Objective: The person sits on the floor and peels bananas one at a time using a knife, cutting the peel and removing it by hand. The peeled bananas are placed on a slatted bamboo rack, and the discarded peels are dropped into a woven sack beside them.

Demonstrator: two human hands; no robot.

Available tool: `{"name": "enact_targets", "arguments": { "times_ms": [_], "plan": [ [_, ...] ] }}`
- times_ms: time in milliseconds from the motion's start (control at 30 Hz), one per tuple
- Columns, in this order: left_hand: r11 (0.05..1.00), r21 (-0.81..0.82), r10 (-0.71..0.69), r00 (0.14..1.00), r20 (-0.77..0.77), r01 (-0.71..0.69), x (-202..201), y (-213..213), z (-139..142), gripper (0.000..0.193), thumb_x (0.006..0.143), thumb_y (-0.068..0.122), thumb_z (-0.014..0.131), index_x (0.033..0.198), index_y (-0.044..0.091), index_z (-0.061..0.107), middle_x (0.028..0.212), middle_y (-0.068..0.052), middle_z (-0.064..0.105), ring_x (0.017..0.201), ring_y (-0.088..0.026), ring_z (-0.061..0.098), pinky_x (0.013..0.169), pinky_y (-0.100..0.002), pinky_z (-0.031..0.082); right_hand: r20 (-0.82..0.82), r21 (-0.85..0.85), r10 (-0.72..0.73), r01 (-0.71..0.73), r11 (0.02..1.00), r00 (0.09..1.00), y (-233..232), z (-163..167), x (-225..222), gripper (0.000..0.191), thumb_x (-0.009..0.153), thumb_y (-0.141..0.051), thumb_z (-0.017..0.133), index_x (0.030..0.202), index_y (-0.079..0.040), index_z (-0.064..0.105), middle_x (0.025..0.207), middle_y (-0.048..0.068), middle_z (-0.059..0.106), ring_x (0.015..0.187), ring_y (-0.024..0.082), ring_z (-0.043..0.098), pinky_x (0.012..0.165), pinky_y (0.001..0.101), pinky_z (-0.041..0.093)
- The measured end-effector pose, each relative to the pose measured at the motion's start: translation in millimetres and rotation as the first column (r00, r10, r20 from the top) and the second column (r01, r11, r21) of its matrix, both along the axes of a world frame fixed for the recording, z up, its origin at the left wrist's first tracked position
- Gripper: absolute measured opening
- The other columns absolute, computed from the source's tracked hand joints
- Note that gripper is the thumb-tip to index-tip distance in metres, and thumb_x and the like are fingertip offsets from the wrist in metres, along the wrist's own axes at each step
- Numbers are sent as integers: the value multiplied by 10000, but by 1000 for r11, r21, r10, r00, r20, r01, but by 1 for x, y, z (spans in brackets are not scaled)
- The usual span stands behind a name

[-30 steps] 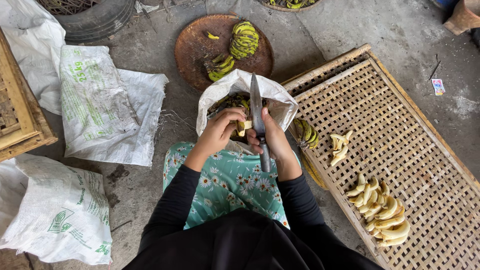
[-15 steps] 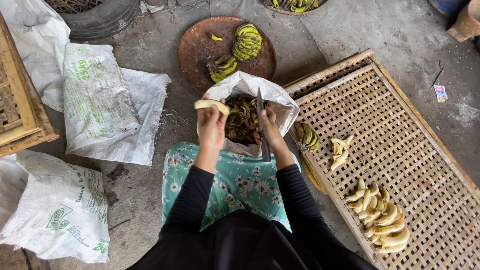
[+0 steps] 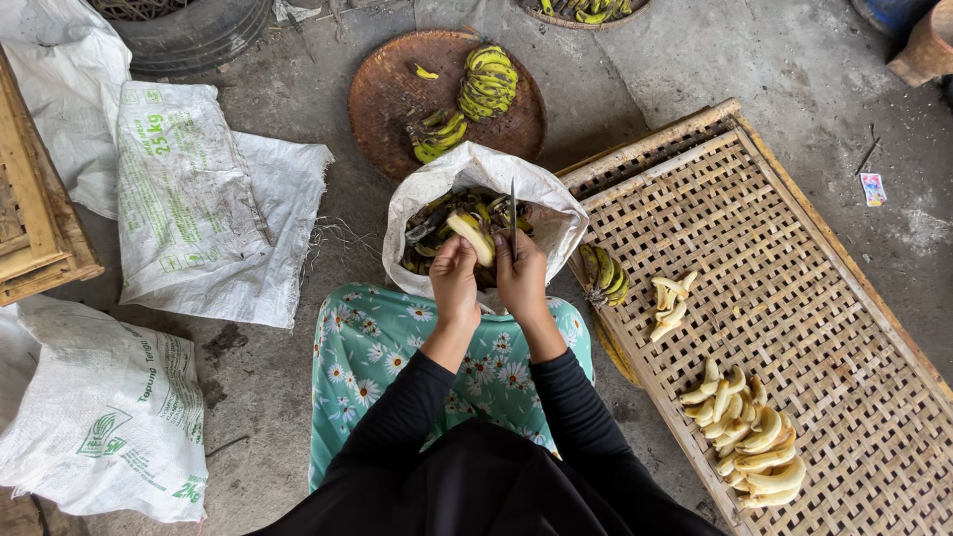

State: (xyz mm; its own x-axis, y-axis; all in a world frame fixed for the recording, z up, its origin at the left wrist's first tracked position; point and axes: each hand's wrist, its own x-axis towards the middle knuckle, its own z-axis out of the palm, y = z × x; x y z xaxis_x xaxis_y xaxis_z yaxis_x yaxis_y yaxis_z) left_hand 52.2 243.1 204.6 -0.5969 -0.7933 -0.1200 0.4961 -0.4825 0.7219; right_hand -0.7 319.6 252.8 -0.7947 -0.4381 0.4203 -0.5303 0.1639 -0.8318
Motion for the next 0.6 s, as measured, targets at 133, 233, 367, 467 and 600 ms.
{"name": "enact_targets", "arguments": {
  "times_ms": [133, 233, 367, 467, 600],
  "plan": [
    [985, -172, -16, 999, 44, 23, 6, 0, 16, 181, 1075, 171, 605, 1120, 33, 712, 1000, 2, 718, 888, -62, 604, 808, -259, 491, 301, -188, 131, -76, 979, 944, 8, 22, 6, 185, 1074, -176, 620, 1143, -12, 671, 867, 12, 610, 657, 65, 492, 562, 247, 403],
    [672, -732, 348, 919, 183, -109, 19, -5, 41, 101, 1051, 159, 651, 1066, 69, 695, 986, -26, 702, 913, -175, 634, 856, -328, 469, 246, -279, 188, -116, 953, 951, 18, 46, 10, 350, 927, -195, 722, 1224, -30, 634, 989, -17, 595, 637, 43, 484, 534, 217, 394],
    [70, -995, 641, 767, -8, -69, 38, -2, 70, 91, 944, 112, 644, 1019, 98, 694, 957, -47, 683, 925, -256, 667, 918, -493, 405, -145, -81, 56, -68, 994, 988, 19, 64, 18, 442, 854, -172, 887, 1195, -25, 648, 980, -4, 541, 776, 65, 508, 642, 227, 442],
    [103, -995, 633, 772, 54, -16, 39, -3, 74, 54, 938, 121, 672, 972, 88, 698, 899, -56, 671, 869, -253, 658, 887, -476, 437, 0, -34, 36, -36, 999, 999, 19, 62, 19, 374, 875, -132, 884, 1157, -16, 667, 880, -7, 546, 736, 62, 472, 620, 228, 416],
    [637, -770, 278, 928, 248, 16, 28, -8, 51, 111, 1040, 164, 658, 1032, 59, 695, 951, -51, 722, 846, -185, 693, 761, -311, 521, 216, -106, 159, -139, 985, 963, 24, 51, 9, 287, 925, -95, 770, 1178, -10, 664, 890, -36, 628, 677, 34, 520, 580, 209, 431]
  ]
}}
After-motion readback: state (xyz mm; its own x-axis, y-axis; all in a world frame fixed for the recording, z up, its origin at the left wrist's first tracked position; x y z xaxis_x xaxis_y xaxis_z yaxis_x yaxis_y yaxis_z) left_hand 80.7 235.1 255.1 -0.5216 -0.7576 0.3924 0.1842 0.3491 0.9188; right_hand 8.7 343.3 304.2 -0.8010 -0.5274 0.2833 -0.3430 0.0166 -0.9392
